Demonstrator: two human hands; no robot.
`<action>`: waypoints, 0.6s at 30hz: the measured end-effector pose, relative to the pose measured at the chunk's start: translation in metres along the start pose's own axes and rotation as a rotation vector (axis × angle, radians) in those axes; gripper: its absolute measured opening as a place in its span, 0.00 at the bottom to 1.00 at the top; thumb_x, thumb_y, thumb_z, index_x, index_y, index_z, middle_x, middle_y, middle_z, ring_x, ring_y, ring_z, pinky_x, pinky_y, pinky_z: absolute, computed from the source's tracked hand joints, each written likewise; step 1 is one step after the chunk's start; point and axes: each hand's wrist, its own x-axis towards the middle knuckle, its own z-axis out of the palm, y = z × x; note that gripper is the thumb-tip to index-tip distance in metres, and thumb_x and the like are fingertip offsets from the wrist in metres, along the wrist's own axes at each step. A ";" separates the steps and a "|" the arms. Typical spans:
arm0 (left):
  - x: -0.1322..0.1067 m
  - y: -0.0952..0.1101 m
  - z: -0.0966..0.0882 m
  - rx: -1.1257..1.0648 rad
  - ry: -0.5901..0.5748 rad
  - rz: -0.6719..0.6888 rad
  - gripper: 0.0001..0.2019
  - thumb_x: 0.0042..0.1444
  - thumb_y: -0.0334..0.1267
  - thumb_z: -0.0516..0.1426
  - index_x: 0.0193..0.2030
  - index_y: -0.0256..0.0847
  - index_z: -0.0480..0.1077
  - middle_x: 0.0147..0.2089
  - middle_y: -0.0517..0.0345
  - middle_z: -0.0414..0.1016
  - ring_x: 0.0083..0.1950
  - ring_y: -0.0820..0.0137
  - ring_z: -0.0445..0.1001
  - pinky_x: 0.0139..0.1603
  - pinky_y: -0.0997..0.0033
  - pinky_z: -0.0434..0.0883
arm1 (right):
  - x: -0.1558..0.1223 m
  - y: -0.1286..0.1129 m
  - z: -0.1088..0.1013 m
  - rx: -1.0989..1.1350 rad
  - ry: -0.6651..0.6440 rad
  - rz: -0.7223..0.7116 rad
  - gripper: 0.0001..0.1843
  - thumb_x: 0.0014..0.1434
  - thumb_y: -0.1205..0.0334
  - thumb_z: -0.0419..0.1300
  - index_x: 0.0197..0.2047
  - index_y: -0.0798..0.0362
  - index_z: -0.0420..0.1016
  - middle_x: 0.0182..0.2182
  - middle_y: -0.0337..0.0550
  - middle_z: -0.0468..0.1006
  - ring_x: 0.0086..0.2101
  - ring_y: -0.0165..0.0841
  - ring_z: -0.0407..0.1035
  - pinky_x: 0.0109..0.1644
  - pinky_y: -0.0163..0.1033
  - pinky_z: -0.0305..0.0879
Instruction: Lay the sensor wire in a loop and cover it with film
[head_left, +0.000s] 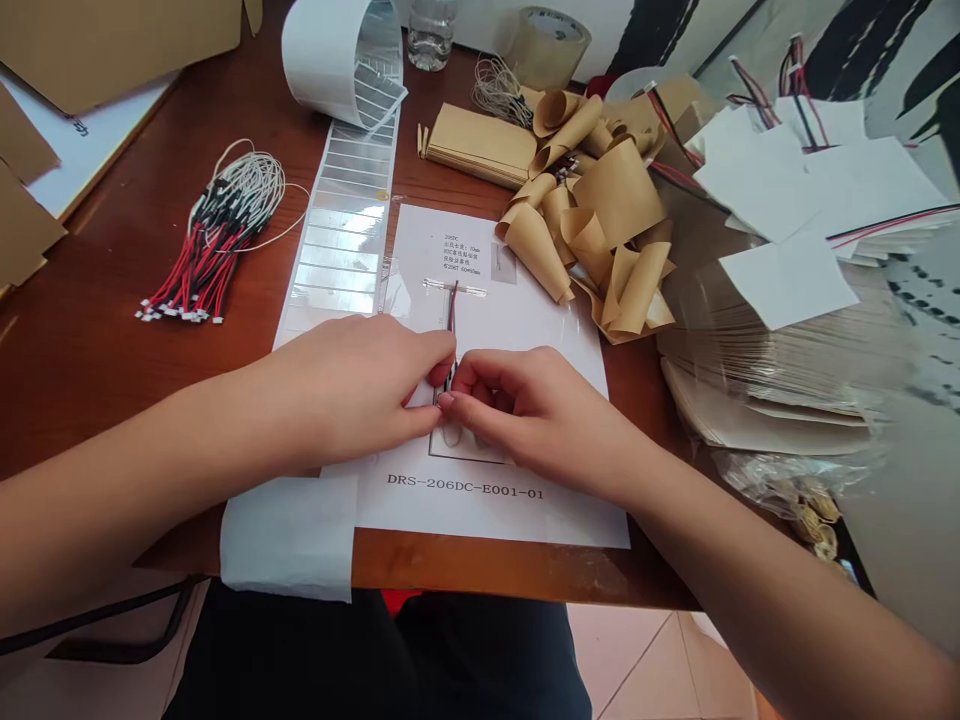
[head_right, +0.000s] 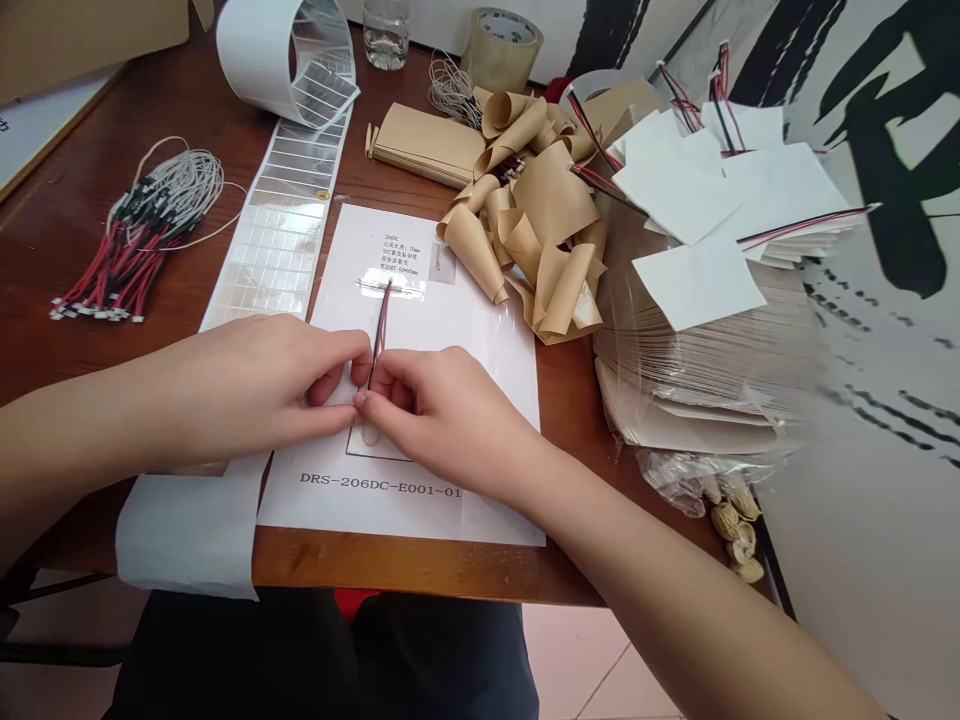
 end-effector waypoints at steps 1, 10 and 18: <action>0.000 0.000 0.000 0.004 0.001 0.000 0.12 0.61 0.51 0.51 0.40 0.47 0.69 0.38 0.55 0.79 0.32 0.63 0.72 0.29 0.66 0.57 | 0.000 0.000 0.000 -0.005 0.002 -0.004 0.12 0.65 0.58 0.60 0.30 0.52 0.72 0.20 0.31 0.69 0.23 0.25 0.59 0.28 0.35 0.54; 0.001 0.003 -0.002 0.026 0.001 -0.007 0.11 0.61 0.50 0.51 0.40 0.47 0.68 0.37 0.55 0.78 0.31 0.64 0.71 0.29 0.66 0.56 | 0.001 0.000 0.001 -0.028 0.020 -0.010 0.11 0.65 0.60 0.61 0.30 0.52 0.72 0.19 0.30 0.69 0.22 0.25 0.60 0.27 0.35 0.54; 0.001 0.001 0.001 0.033 0.030 0.005 0.12 0.61 0.50 0.51 0.40 0.47 0.68 0.35 0.56 0.77 0.30 0.63 0.70 0.29 0.66 0.55 | -0.002 -0.001 0.000 -0.051 0.017 -0.018 0.10 0.65 0.61 0.61 0.31 0.53 0.73 0.20 0.31 0.71 0.22 0.25 0.60 0.27 0.35 0.55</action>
